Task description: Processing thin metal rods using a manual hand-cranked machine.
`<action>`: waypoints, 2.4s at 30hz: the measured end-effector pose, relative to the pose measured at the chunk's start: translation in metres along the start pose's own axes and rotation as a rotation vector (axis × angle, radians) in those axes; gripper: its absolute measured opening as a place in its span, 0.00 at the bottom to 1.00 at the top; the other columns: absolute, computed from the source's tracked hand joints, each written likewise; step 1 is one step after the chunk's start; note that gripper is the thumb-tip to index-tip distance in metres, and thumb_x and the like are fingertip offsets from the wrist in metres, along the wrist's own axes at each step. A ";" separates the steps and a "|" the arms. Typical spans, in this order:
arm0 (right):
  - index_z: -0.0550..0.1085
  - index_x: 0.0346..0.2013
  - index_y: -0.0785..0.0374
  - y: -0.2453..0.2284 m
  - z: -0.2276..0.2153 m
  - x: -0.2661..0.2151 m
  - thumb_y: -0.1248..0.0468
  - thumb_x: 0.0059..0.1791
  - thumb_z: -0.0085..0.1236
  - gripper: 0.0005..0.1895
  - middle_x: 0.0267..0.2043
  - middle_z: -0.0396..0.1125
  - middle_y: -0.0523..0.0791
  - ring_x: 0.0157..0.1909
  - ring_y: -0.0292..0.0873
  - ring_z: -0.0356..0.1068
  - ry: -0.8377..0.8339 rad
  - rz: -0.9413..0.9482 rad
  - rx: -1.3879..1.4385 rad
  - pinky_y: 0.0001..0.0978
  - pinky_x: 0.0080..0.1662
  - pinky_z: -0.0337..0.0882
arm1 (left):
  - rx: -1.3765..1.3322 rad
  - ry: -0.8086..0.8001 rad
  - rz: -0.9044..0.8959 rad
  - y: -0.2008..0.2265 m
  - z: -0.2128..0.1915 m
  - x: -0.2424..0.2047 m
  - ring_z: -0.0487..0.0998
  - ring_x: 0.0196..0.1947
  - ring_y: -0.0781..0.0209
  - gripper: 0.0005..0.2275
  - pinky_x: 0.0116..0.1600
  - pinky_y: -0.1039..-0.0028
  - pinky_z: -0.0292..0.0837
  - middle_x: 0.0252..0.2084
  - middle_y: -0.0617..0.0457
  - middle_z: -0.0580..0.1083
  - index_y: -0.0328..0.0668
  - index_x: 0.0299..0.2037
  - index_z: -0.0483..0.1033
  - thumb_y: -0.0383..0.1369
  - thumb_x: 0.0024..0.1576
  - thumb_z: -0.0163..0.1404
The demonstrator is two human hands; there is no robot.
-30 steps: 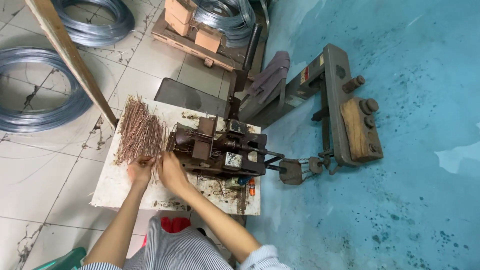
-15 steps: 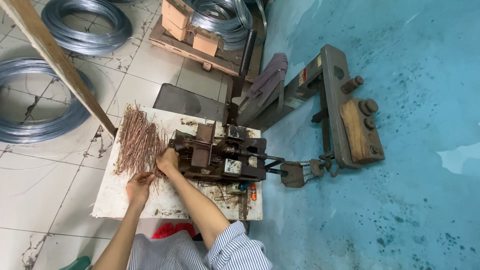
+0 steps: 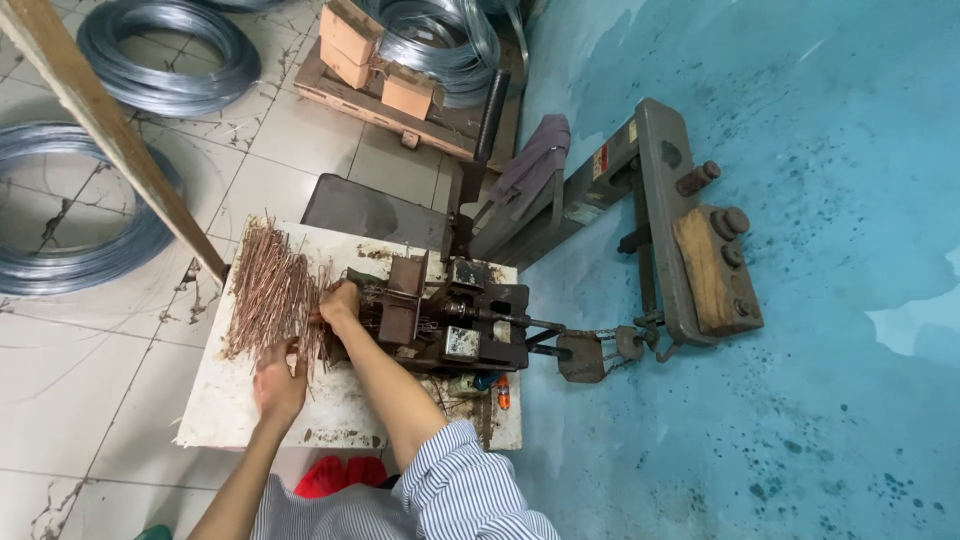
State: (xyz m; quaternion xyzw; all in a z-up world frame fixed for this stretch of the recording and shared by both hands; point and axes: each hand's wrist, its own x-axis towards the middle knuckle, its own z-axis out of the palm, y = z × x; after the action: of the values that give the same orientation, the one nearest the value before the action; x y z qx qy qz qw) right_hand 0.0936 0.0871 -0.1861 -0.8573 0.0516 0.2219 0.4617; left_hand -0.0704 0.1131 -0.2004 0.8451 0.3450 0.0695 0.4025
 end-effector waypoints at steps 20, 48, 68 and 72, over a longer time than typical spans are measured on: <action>0.68 0.47 0.76 -0.021 -0.048 -0.076 0.73 0.58 0.42 0.07 0.41 0.62 0.62 0.29 0.58 0.73 -0.186 -0.278 0.424 0.47 0.29 0.80 | -0.187 -0.243 0.081 0.053 -0.045 0.082 0.77 0.46 0.45 0.12 0.55 0.53 0.68 0.56 0.50 0.77 0.55 0.59 0.77 0.38 0.66 0.52; 0.73 0.47 0.59 -0.055 -0.276 -0.080 0.60 0.57 0.51 0.08 0.34 0.70 0.47 0.37 0.41 0.71 -0.027 -0.646 0.031 0.36 0.41 0.74 | 0.153 -0.068 -0.038 0.020 -0.007 0.084 0.77 0.54 0.29 0.17 0.53 0.41 0.73 0.50 0.38 0.79 0.46 0.57 0.80 0.44 0.64 0.50; 0.79 0.39 0.44 -0.018 -0.316 -0.091 0.52 0.52 0.56 0.06 0.46 0.72 0.39 0.53 0.46 0.70 0.104 -0.808 -0.835 0.39 0.50 0.69 | 0.033 0.190 0.710 0.193 -0.037 0.011 0.70 0.55 0.50 0.10 0.59 0.59 0.61 0.49 0.52 0.75 0.51 0.52 0.79 0.28 0.62 0.52; 0.79 0.37 0.41 -0.013 -0.292 -0.082 0.49 0.49 0.57 0.07 0.44 0.73 0.35 0.53 0.41 0.65 0.155 -0.879 -0.910 0.39 0.52 0.61 | 0.105 0.206 0.754 0.195 -0.034 -0.006 0.71 0.59 0.52 0.12 0.65 0.56 0.58 0.52 0.53 0.77 0.53 0.53 0.79 0.28 0.61 0.52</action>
State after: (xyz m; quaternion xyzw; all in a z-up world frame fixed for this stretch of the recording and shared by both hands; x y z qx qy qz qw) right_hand 0.1210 -0.1524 -0.0019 -0.9224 -0.3711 -0.0509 0.0942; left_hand 0.0143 0.0452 -0.0348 0.9205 0.0521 0.2791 0.2684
